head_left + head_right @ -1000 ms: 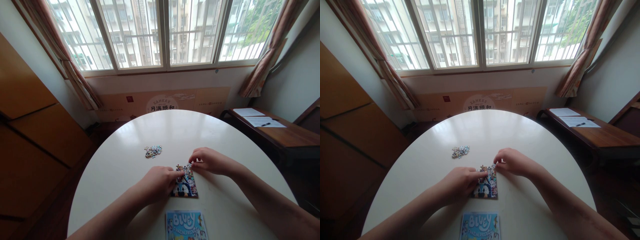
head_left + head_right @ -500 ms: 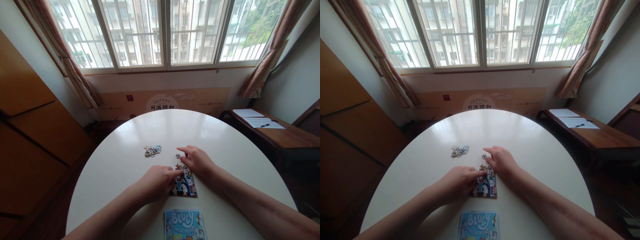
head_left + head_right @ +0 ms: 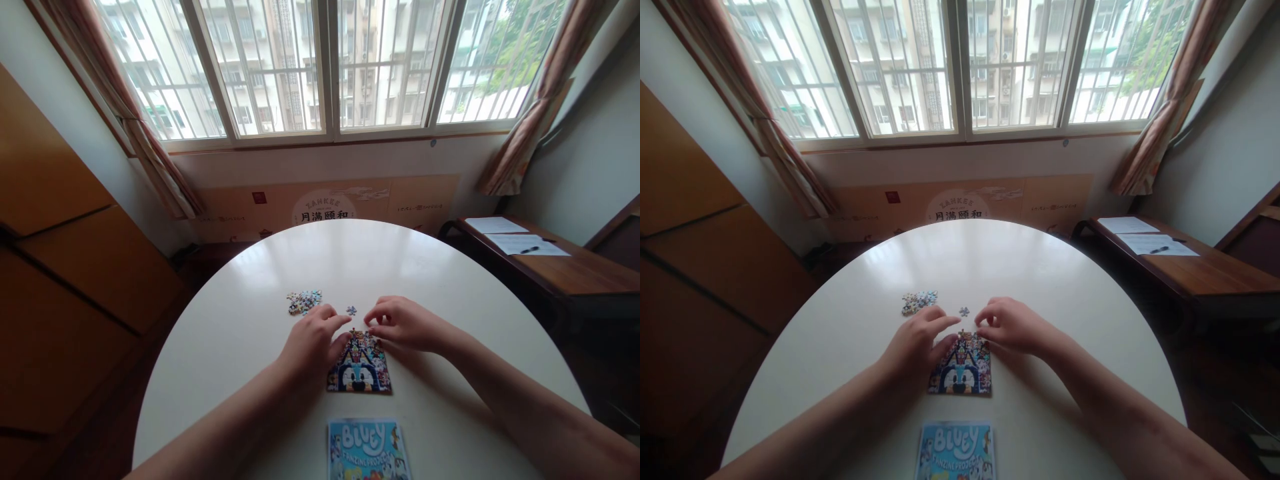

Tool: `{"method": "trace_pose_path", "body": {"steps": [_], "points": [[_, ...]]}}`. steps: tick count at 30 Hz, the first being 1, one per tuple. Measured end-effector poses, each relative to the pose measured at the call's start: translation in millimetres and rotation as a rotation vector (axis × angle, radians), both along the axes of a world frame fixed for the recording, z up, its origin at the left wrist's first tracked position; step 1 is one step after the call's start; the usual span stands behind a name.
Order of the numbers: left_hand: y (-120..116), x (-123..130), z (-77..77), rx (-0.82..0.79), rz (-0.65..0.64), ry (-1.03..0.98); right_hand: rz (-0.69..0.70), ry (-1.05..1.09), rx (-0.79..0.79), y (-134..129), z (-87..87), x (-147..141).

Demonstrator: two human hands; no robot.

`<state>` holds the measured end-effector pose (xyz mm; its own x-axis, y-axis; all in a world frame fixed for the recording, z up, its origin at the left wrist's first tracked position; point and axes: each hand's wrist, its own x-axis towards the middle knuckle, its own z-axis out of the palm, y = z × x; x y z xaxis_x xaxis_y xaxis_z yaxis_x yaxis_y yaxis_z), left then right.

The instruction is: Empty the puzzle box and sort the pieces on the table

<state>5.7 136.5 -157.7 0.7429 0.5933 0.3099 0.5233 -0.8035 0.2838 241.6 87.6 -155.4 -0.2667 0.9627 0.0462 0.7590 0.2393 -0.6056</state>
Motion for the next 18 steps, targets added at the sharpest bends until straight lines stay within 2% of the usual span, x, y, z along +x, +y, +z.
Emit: {"method": "trace_pose_path", "body": {"steps": [7, 18], "points": [[0, 7, -6.3, -0.016, -0.053, 0.011, 0.002, -0.028, -0.021, -5, 3.1, -11], [5, 7, -3.5, -0.179, -0.006, -0.138, -0.034, 0.044, 0.003, -2, -6.6, -16]]}}
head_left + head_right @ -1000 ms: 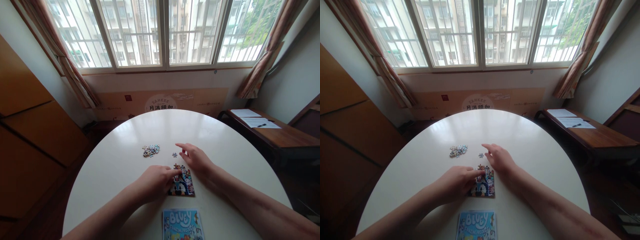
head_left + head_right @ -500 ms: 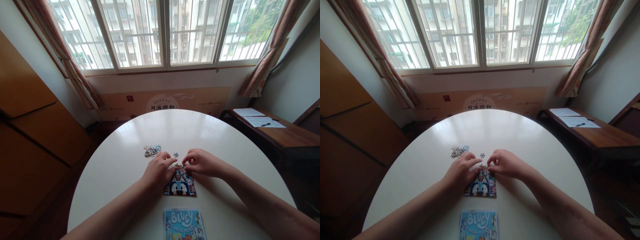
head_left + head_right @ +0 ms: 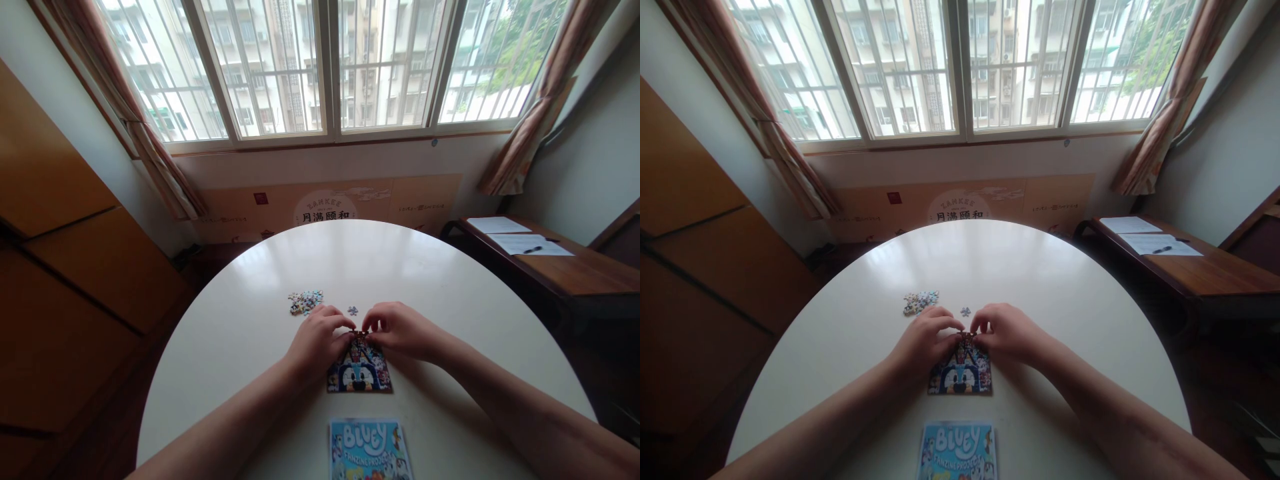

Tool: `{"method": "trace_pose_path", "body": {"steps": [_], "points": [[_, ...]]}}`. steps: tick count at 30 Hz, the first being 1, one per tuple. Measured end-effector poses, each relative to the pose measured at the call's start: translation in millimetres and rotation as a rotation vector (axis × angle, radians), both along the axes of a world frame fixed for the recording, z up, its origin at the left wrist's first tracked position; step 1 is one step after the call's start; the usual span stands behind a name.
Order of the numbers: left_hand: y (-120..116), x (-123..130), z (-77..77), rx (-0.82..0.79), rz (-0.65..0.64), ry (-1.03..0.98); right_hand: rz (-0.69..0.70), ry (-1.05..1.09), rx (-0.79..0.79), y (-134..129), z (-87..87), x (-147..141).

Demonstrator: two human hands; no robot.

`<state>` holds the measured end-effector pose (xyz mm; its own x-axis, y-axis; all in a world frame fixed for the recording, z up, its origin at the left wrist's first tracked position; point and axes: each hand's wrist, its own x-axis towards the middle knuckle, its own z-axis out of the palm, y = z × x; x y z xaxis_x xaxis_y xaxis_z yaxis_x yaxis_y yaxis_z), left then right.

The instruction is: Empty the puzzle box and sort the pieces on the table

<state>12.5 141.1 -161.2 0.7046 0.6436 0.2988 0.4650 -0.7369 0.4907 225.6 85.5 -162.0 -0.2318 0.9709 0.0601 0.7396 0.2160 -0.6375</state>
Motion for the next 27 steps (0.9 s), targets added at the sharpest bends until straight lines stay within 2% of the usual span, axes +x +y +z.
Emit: {"method": "trace_pose_path", "body": {"steps": [13, 22, 27], "points": [[0, -1, 7.6, -0.118, 0.028, 0.058, 0.024, 0.075, 0.021, -3, 0.3, -6], [5, -2, 9.4, -0.259, 0.027, 0.081, 0.122, -0.068, 0.189, -4, -2.1, -5], [4, -2, 7.8, -0.233, 0.037, 0.089, 0.1, 0.043, 0.103, -3, -4.5, -7]]}}
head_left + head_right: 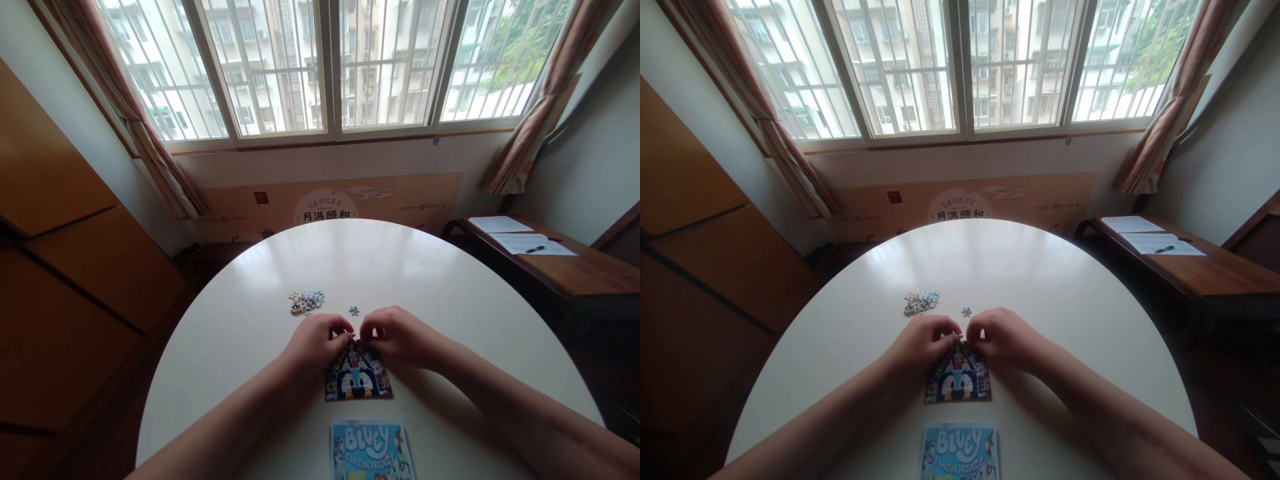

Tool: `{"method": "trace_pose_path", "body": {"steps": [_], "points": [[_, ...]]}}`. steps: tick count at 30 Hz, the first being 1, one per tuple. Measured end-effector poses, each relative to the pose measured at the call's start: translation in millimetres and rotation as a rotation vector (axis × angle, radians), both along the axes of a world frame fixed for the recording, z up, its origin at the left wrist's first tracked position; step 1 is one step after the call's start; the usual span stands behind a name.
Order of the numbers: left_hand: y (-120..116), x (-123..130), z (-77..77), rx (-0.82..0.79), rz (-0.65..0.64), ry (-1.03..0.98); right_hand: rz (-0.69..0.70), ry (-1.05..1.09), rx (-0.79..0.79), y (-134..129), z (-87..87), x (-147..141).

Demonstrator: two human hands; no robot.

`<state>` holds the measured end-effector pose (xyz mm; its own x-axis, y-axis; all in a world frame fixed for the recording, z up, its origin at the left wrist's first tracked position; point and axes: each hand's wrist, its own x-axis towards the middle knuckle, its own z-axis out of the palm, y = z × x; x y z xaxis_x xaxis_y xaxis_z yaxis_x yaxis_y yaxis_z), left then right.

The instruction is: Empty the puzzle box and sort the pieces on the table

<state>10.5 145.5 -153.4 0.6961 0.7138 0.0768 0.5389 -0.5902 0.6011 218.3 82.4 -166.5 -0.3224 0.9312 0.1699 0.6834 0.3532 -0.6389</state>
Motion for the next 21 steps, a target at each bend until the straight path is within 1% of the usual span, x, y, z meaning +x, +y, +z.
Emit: {"method": "trace_pose_path", "body": {"steps": [5, 8, 11, 14, 17, 21], "points": [[1, -2, -5.7, 0.074, 0.012, -0.048, -0.003, 0.097, -0.066, 1, 0.0, 1], [-1, -4, -5.9, 0.177, 0.0, -0.102, -0.006, 0.125, -0.085, 1, 0.1, 2], [-8, -6, -6.2, 0.298, -0.11, -0.103, -0.041, 0.128, -0.093, 1, -0.2, 2], [-14, -6, -7.9, 0.359, -0.225, -0.017, -0.07, 0.121, -0.107, 1, -0.6, 2], [-16, -5, -9.0, 0.405, -0.26, 0.063, -0.08, 0.121, -0.113, 1, -1.0, 2], [-16, -5, -9.2, 0.401, -0.278, 0.087, -0.081, 0.125, -0.125, 1, -1.0, 2]]}}
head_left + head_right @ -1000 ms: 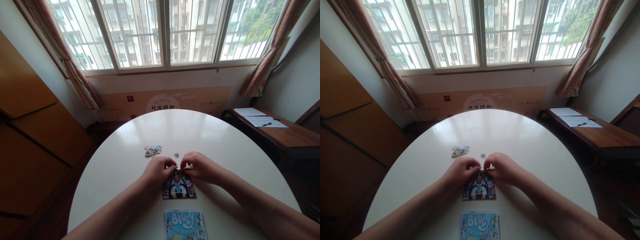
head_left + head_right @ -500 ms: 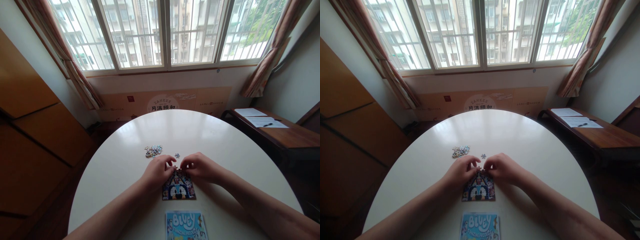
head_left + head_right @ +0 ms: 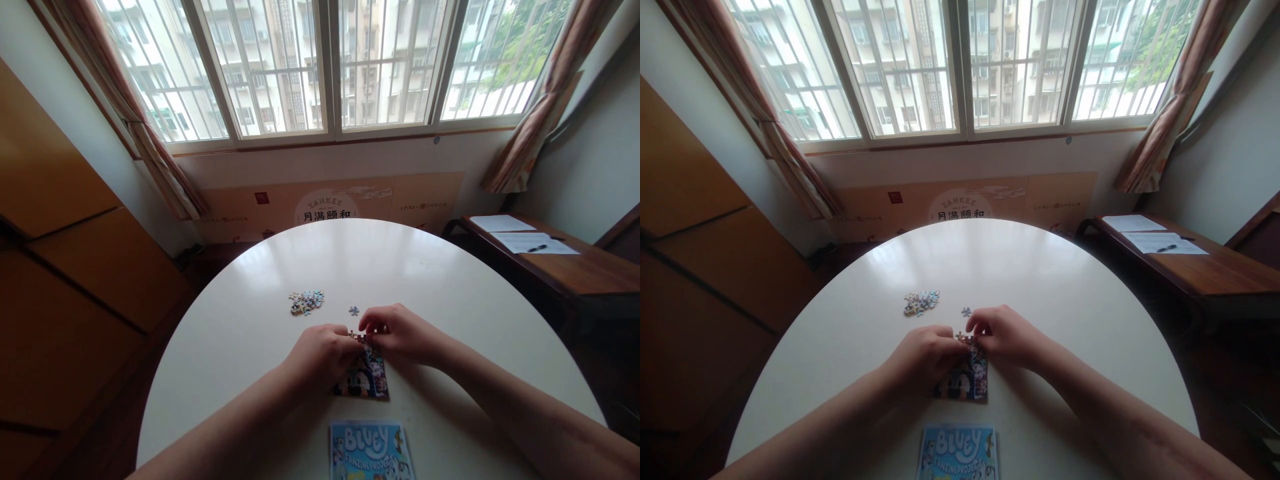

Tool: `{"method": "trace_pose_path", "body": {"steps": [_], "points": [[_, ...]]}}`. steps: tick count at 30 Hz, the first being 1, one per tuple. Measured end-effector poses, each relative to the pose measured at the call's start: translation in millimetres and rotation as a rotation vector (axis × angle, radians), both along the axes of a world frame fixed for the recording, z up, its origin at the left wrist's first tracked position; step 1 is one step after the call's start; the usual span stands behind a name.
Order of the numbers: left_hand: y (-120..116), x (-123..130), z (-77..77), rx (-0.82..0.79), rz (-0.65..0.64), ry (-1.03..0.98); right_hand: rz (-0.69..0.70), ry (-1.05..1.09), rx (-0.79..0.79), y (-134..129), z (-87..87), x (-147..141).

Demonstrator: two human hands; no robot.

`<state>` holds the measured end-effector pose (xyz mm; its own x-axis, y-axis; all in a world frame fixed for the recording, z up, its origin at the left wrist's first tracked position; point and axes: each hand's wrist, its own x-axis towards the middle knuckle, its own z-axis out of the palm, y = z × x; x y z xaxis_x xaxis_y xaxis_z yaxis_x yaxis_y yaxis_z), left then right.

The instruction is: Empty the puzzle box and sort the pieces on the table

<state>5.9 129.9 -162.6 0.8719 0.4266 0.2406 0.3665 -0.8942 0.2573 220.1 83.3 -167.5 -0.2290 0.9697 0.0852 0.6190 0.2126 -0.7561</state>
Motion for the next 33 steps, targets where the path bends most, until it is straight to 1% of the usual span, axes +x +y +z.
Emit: {"method": "trace_pose_path", "body": {"steps": [7, 14, 17, 21, 26, 29, 33], "points": [[2, -1, -2.4, -0.021, 0.002, -0.01, -0.022, 0.015, -0.023, 0, 0.7, -1], [2, -1, -2.2, 0.006, 0.015, 0.006, 0.046, 0.017, 0.035, 1, -3.1, 2], [2, -2, -2.6, 0.005, 0.001, 0.013, 0.067, 0.007, 0.075, 2, -4.6, 3], [2, -2, -2.7, -0.003, -0.006, 0.013, 0.113, -0.041, 0.14, 0, -2.5, 4], [2, -2, -0.8, -0.017, 0.0, 0.017, 0.154, -0.17, 0.231, -4, 7.4, 2], [2, -2, -0.2, -0.016, 0.002, 0.017, 0.154, -0.206, 0.236, -4, 10.3, 1], [2, -1, -1.6, -0.009, -0.01, 0.02, 0.133, -0.208, 0.218, -4, 7.1, 1]]}}
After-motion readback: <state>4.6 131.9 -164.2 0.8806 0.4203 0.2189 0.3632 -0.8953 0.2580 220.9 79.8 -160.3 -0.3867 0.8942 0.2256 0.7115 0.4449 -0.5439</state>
